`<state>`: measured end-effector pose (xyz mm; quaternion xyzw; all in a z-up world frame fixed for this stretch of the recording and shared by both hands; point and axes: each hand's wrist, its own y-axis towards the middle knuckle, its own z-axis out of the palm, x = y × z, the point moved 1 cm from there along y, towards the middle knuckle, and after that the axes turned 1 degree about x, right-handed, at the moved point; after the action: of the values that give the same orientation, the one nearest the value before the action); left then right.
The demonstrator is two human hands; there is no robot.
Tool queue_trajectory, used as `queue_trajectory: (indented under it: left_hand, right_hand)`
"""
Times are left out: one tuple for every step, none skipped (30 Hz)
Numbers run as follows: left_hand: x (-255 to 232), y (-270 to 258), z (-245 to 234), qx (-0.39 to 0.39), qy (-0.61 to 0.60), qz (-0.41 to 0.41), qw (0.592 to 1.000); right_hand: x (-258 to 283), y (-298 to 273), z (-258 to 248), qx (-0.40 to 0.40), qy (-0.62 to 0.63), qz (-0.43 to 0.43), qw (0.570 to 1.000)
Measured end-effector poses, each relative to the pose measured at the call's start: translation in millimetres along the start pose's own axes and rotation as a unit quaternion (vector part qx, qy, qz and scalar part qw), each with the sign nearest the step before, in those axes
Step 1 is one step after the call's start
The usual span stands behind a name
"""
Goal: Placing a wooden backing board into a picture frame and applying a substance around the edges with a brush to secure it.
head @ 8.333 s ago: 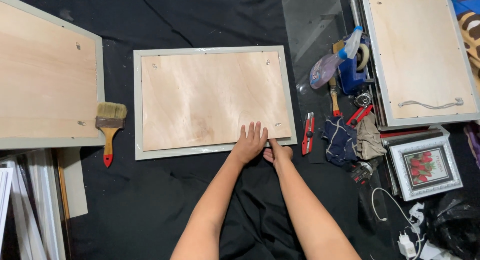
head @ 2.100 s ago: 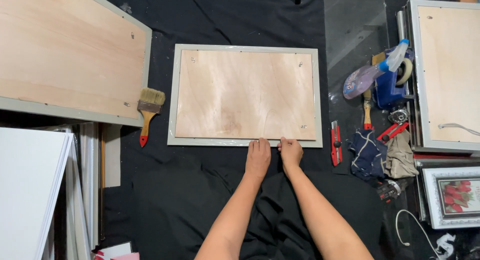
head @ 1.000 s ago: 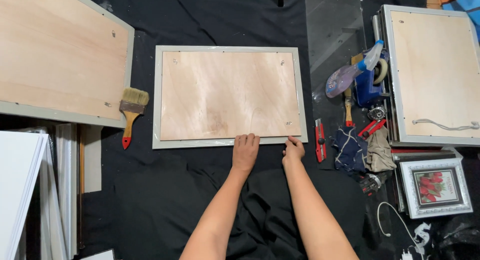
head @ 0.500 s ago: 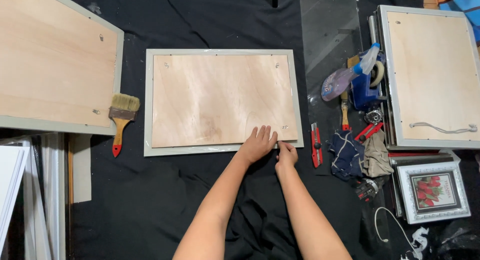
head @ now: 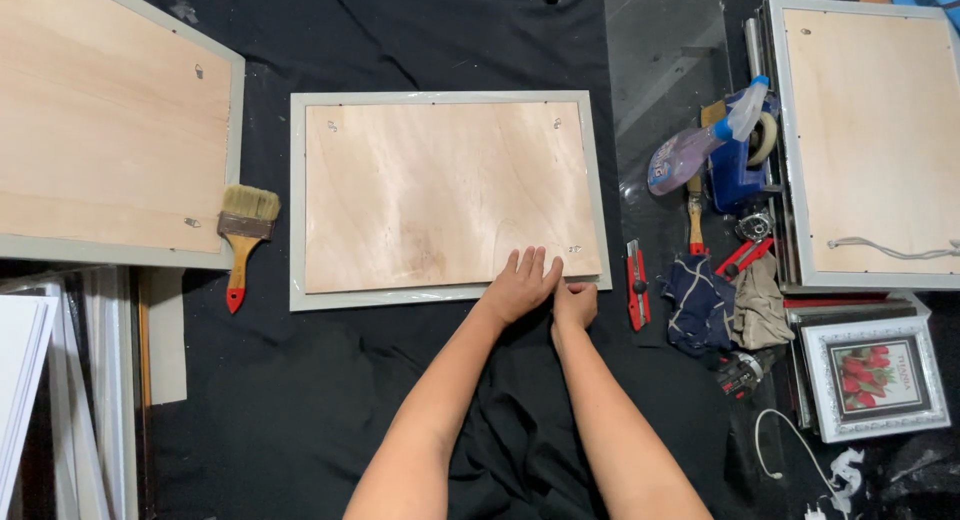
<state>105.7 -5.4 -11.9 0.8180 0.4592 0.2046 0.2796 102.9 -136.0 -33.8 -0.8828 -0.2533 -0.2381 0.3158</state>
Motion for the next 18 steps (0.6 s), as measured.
queue_trajectory:
  left_hand:
    - [-0.7, -0.8, 1.5, 0.0, 0.0, -0.001, 1.0]
    - [-1.1, -1.5, 3.0, -0.001, -0.002, -0.004, 1.0]
    - [-1.6, -2.0, 4.5, -0.003, -0.004, -0.008, 1.0]
    - [-2.3, -2.6, 5.4, -0.003, -0.004, -0.007, 1.0]
    - [-2.9, -3.1, 6.2, -0.002, -0.005, -0.008, 1.0]
    - [-3.0, -3.7, 7.1, -0.002, -0.006, -0.01, 1.0]
    - [-2.3, -3.7, 7.7, -0.002, -0.006, -0.01, 1.0]
    - [-2.7, -3.8, 8.3, -0.002, -0.003, -0.009, 1.0]
    - [-3.0, -4.0, 9.0, -0.002, -0.001, -0.008, 1.0]
    - [-3.0, -3.3, 7.5, -0.001, -0.001, -0.009, 1.0]
    - [-2.9, -2.6, 6.0, -0.003, -0.001, -0.013, 1.0]
    - [-2.9, -2.0, 4.4, -0.005, -0.001, -0.015, 1.0]
    - [-3.4, -2.7, 5.0, -0.004, -0.001, -0.016, 1.0]
    - [-3.6, -3.2, 5.9, 0.001, -0.002, -0.017, 1.0]
    - [-3.8, -3.6, 6.7, 0.006, -0.002, -0.018, 1.0]
    - [-3.4, -4.5, 8.7, 0.006, -0.003, -0.018, 1.0]
    - [-3.0, -5.5, 10.7, 0.011, -0.005, -0.018, 1.0]
    - [-2.6, -6.4, 13.0, 0.017, -0.006, -0.019, 1.0]
  right_hand:
    - [0.4, 0.3, 0.0, 0.0, -0.001, 0.0, 1.0]
    - [0.9, 0.6, 0.2, -0.003, 0.001, 0.002, 1.0]
    - [1.5, 1.0, 0.3, -0.006, 0.002, 0.005, 1.0]
    - [2.4, 0.6, -0.4, -0.006, 0.003, 0.005, 1.0]
    - [3.2, 0.0, -1.1, -0.004, -0.009, 0.007, 1.0]
    - [4.5, -0.7, -1.3, -0.001, -0.021, 0.008, 1.0]
    - [3.9, 1.3, 0.7, -0.001, -0.02, 0.007, 1.0]
    - [2.5, 3.5, 1.9, -0.002, -0.018, 0.008, 1.0]
    - [1.1, 5.7, 3.3, -0.003, -0.015, 0.008, 1.0]
    - [0.8, 5.8, 2.9, -0.003, -0.016, 0.008, 1.0]
    - [0.7, 5.8, 2.6, -0.001, -0.022, 0.0, 1.0]
    - [0.4, 5.7, 2.4, 0.0, -0.028, -0.008, 1.0]
    - [0.5, 5.2, 1.8, 0.001, -0.029, -0.008, 1.0]
    - [0.7, 4.7, 1.6, 0.003, -0.027, -0.007, 1.0]
    - [1.1, 4.2, 1.3, 0.005, -0.026, -0.006, 1.0]
    - [0.9, 5.4, 1.2, 0.004, -0.026, -0.005, 1.0]
    - [0.8, 6.6, 1.3, 0.013, -0.023, -0.004, 1.0]
    - [0.6, 8.1, 1.6, 0.022, -0.021, -0.003, 1.0]
